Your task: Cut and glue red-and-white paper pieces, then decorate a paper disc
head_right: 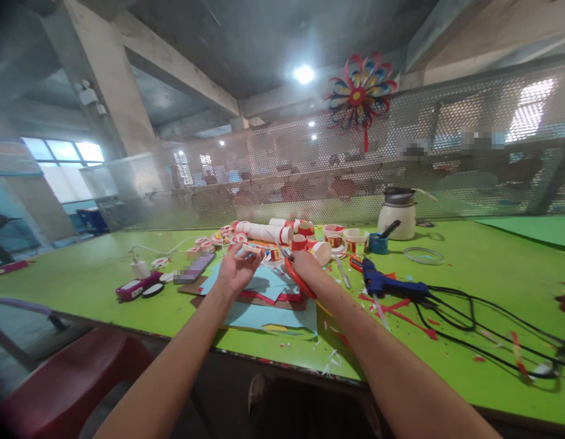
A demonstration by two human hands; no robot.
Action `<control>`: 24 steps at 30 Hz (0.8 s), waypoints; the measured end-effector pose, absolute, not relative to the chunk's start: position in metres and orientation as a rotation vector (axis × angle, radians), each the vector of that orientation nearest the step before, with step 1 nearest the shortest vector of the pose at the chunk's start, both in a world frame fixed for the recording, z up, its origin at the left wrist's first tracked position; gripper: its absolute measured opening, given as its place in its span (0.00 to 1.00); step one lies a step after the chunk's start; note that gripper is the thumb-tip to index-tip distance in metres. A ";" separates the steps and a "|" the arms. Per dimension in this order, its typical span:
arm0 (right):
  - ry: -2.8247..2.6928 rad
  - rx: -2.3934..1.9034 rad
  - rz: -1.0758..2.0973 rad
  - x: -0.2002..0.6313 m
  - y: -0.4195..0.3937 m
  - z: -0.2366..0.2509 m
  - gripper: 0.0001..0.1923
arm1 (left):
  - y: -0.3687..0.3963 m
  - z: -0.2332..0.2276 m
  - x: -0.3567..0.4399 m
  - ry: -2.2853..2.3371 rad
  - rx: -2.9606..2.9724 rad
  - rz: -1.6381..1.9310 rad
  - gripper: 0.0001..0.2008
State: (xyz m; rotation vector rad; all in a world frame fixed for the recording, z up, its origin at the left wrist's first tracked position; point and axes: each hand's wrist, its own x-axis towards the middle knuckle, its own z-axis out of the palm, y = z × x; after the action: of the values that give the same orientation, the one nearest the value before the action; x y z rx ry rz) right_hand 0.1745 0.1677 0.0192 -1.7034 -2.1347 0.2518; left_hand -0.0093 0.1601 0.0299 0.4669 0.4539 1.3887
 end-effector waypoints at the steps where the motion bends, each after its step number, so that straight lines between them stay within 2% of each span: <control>1: -2.130 -1.696 0.242 0.174 0.167 0.020 0.15 | 0.160 0.030 -0.010 0.462 0.463 1.379 0.09; 6: -2.069 -1.612 0.155 0.171 0.161 0.025 0.12 | 0.162 0.029 -0.010 0.492 0.459 1.338 0.12; 16: -2.065 -1.429 -0.076 0.162 0.132 0.035 0.17 | 0.167 0.032 -0.024 0.489 0.439 1.278 0.18; 24: -2.237 -1.367 -0.241 0.177 0.103 0.029 0.20 | 0.167 0.030 -0.025 0.493 0.405 1.234 0.19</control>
State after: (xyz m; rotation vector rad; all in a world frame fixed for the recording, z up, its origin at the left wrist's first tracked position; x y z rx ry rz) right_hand 0.1765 0.1030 0.0287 -1.3672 -2.2373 -0.2407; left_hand -0.0251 0.1674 0.0304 0.4050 0.4927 1.2339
